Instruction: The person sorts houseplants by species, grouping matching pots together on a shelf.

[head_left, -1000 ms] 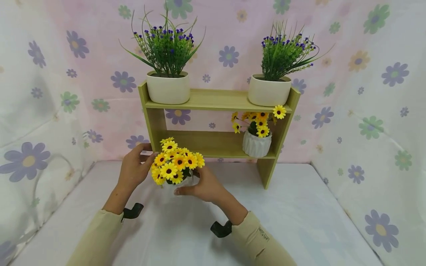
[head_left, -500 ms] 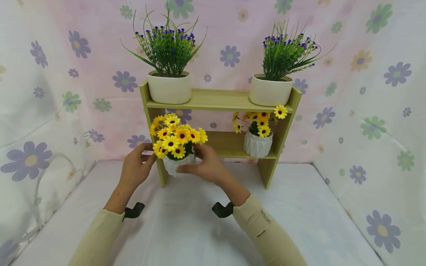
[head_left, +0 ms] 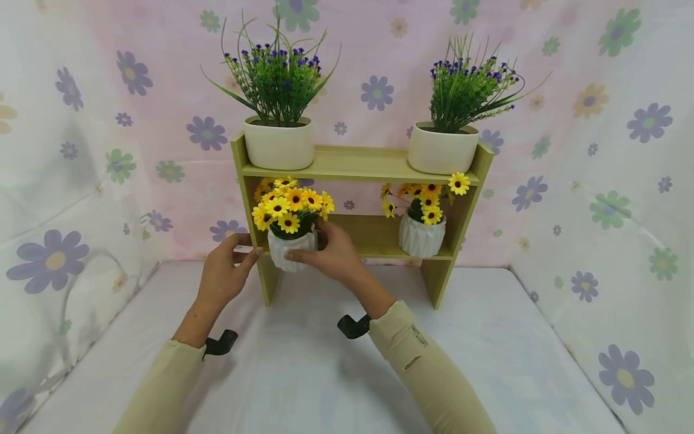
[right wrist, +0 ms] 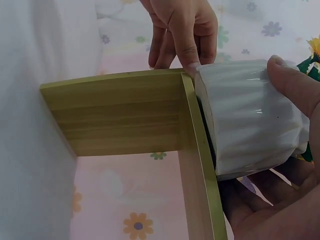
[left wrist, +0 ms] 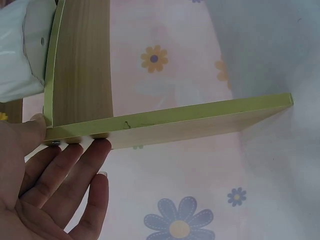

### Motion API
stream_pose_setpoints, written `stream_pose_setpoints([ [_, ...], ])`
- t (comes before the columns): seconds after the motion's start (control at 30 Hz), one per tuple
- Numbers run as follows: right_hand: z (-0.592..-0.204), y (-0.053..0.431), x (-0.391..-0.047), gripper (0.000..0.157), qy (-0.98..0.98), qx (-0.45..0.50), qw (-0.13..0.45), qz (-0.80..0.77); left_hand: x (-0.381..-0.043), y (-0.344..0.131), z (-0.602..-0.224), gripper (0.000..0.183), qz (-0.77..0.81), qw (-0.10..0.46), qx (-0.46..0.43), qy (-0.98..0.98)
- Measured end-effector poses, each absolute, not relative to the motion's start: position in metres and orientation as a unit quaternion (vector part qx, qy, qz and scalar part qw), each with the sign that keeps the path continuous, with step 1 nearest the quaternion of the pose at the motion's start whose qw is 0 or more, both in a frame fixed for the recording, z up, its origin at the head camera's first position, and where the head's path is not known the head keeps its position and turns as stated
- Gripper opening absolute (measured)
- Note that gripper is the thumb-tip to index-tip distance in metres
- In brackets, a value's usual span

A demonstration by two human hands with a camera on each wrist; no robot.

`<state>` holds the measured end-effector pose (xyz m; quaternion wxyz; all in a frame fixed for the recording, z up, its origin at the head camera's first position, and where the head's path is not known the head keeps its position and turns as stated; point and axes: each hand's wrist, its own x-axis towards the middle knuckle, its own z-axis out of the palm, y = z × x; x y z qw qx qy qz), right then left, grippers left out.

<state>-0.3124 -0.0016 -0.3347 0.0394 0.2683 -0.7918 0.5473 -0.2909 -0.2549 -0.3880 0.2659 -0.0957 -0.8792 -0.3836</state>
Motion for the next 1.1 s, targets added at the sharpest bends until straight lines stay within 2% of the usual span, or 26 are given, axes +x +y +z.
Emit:
stream_pose_setpoints([
  [0.3,-0.331,-0.011,-0.318,0.076,-0.792,0.226,0.037,0.567,-0.291,-0.255,-0.387,0.038,-0.382,0.262,-0.092,-0.881],
  [0.63,-0.334,-0.028,-0.322,0.072,-0.797,0.197,0.077,0.565,-0.291,-0.253,-0.387,0.036,-0.386,0.264,-0.095,-0.879],
  [0.87,-0.338,-0.036,-0.321,0.077,-0.811,0.184,0.114,0.543,-0.292,-0.252,-0.387,0.037,-0.382,0.271,-0.101,-0.878],
  [1.1,-0.338,-0.037,-0.317,0.08,-0.826,0.171,0.121,0.523,-0.292,-0.252,-0.387,0.037,-0.382,0.268,-0.099,-0.879],
])
